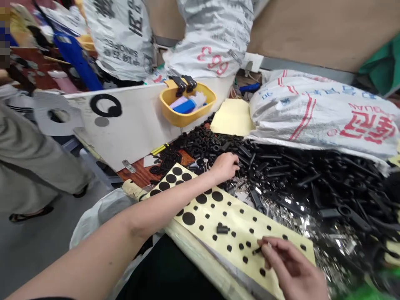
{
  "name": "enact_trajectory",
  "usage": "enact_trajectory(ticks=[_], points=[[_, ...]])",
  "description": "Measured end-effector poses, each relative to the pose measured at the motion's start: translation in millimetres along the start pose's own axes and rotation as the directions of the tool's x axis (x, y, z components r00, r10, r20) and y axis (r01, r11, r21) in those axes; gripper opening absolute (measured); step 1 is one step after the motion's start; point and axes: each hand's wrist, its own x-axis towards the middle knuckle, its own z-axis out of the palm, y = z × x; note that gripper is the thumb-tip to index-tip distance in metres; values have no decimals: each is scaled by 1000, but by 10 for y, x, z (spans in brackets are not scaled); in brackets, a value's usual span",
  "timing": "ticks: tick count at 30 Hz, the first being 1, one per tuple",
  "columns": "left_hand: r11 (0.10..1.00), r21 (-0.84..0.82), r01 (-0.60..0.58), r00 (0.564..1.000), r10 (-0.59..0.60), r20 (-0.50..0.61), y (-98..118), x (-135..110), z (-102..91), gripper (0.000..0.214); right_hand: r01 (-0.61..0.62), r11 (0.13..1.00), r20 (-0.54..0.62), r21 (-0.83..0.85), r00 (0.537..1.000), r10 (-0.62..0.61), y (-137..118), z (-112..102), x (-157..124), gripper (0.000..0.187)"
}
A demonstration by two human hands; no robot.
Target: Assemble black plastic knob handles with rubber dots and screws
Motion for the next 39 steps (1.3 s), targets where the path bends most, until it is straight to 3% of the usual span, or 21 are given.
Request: enact_trajectory(ticks=[4, 6, 9, 12, 14, 16, 19, 22, 26, 28, 30, 32, 34, 39], points=[[979, -185, -91, 996, 89, -22, 290, -512, -14, 19, 30, 959, -82, 282, 997, -7, -65, -91, 91, 33], [893, -407, -190, 980, 195, -30, 439, -841, 43, 19, 58, 915, -127, 398, 992, -8, -68, -122, 110, 29], [783, -562, -269, 950, 311, -21, 638, -1266, 213, 18, 117, 888, -184, 444, 982, -38, -37, -146, 73, 24], [599, -800, -42, 982, 173, 77, 797, -1468, 393, 12, 185, 911, -274, 369, 958, -83, 34, -171, -10, 22], [348, -915, 204, 969, 58, 239, 869, -1490, 473, 12, 209, 926, -321, 313, 941, -104, 88, -195, -67, 21], [90, -912, 400, 915, 17, 403, 913, -1478, 527, 22, 235, 936, -350, 263, 927, -135, 133, -220, -117, 21], [-155, -836, 526, 848, 25, 529, 934, -1474, 603, 29, 292, 947, -375, 137, 900, -223, 181, -250, -180, 19], [-289, -778, 558, 825, 89, 558, 926, -1508, 695, 29, 447, 891, -335, -78, 830, -446, 232, -283, -226, 18], [-380, -711, 592, 798, 150, 584, 909, -1543, 797, 39, 688, 628, -49, -362, 659, -750, 322, -346, -253, 36], [-383, -703, 599, 792, 154, 591, 912, -1541, 818, 47, 711, 571, 14, -411, 631, -776, 362, -364, -269, 40], [-350, -728, 590, 800, 131, 585, 927, -1534, 826, 45, 665, 650, -60, -367, 681, -730, 391, -361, -299, 37], [-307, -754, 581, 807, 94, 583, 948, -1532, 833, 38, 574, 773, -158, -270, 765, -624, 408, -342, -342, 33], [-286, -771, 569, 813, 57, 579, 966, -1541, 845, 37, 517, 833, -213, -196, 807, -551, 418, -321, -384, 28], [-176, -796, 579, 815, 108, 569, 966, -1577, 869, 46, 544, 803, -242, -244, 768, -594, 429, -350, -414, 21]])
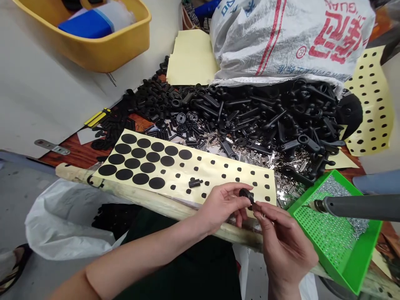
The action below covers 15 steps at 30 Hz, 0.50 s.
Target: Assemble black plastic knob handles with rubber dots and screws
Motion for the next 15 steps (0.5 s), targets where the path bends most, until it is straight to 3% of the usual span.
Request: enact_trajectory(ticks=[2, 5, 7, 9, 12, 15], points=[[999, -6, 32, 999, -32, 40, 3, -3, -25, 51, 94, 994, 83, -49, 992, -90, 14, -44, 27, 26], [987, -139, 77, 994, -64, 93, 13, 5, -78, 47, 277, 955, 257, -106, 936, -243, 24, -108, 74, 33], [971, -221, 90, 991, -66, 115, 12, 11, -110, 42, 320, 941, 302, -113, 913, -275, 21, -130, 90, 35], [962, -262, 79, 990, -46, 132, 10, 11, -129, 38, 272, 959, 264, -84, 934, -242, 14, -130, 90, 35], [960, -273, 69, 989, -30, 143, 13, -4, -131, 44, 95, 995, 96, -5, 991, -94, -6, -100, 80, 28], [966, -248, 73, 991, -41, 130, 20, -24, -120, 44, -50, 998, -51, 46, 997, 53, -40, -61, 90, 20]])
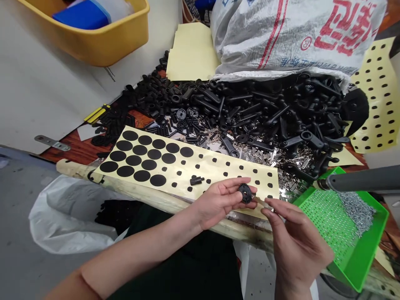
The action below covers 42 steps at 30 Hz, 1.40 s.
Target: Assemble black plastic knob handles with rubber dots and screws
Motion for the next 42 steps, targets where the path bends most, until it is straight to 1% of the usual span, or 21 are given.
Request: enact_trajectory(ticks=[3, 6, 9, 13, 22, 24, 26, 27, 28, 31, 33, 36, 42], points=[[999, 38, -15, 999, 16, -30, -7, -10, 7, 40, -64, 998, -59, 1, 996, 64, -27, 30, 13, 16], [997, 75, -33, 999, 36, -33, -20, -13, 6, 39, -103, 995, -45, -8, 994, 102, -24, 43, 4, 17], [994, 98, -50, 999, 52, -16, -27, -14, 8, 39, -85, 996, -9, -6, 996, 85, 0, 46, -15, 20], [993, 107, -45, 998, 49, -32, -25, -11, 15, 38, -37, 999, 31, 3, 999, 36, 23, 42, -13, 22], [988, 151, -42, 997, 52, -61, -29, 0, 16, 37, -40, 999, 74, 18, 997, 38, 76, 4, 20, 22], [983, 179, -32, 996, 45, -72, -22, -1, 26, 37, 2, 1000, 129, 2, 992, -2, 105, -14, 40, 23], [977, 212, -8, 996, 27, -83, -16, -2, 38, 36, 86, 996, 236, -18, 968, -80, 125, -28, 62, 25], [974, 227, 3, 996, 18, -86, -14, -2, 43, 35, 114, 993, 279, -26, 955, -103, 130, -31, 70, 26], [972, 236, 9, 996, 12, -88, -14, -3, 47, 34, 121, 992, 298, -31, 949, -107, 133, -30, 74, 26], [973, 230, -14, 995, 35, -89, -22, -4, 51, 33, 45, 998, 245, -46, 969, -33, 131, -15, 62, 23], [973, 226, -41, 994, 63, -89, -29, -2, 49, 33, -1, 998, 228, -69, 973, 16, 125, -7, 44, 20], [971, 232, -63, 992, 86, -95, -34, 6, 48, 34, -20, 993, 249, -115, 967, 48, 115, -19, 27, 17], [962, 267, -57, 992, 85, -96, -53, 15, 37, 35, -62, 984, 228, -169, 969, 101, 140, -40, 14, 12]])
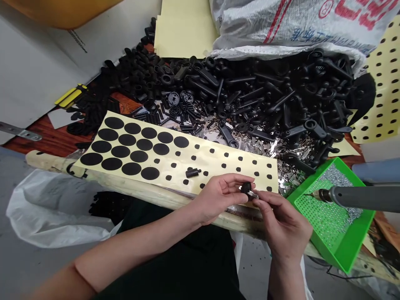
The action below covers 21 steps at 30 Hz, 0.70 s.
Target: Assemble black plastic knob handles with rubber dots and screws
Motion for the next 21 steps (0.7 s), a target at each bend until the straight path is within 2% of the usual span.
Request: enact_trajectory(ticks=[8, 21], points=[[1000, -1, 14, 1000, -14, -2, -16, 2, -15, 35, -61, 996, -56, 65, 996, 65, 11, 103, -49, 11], [999, 44, -1, 1000, 2, -17, -3, 11, 20, 33, -150, 984, -43, 96, 987, 154, 22, 128, -25, 9]])
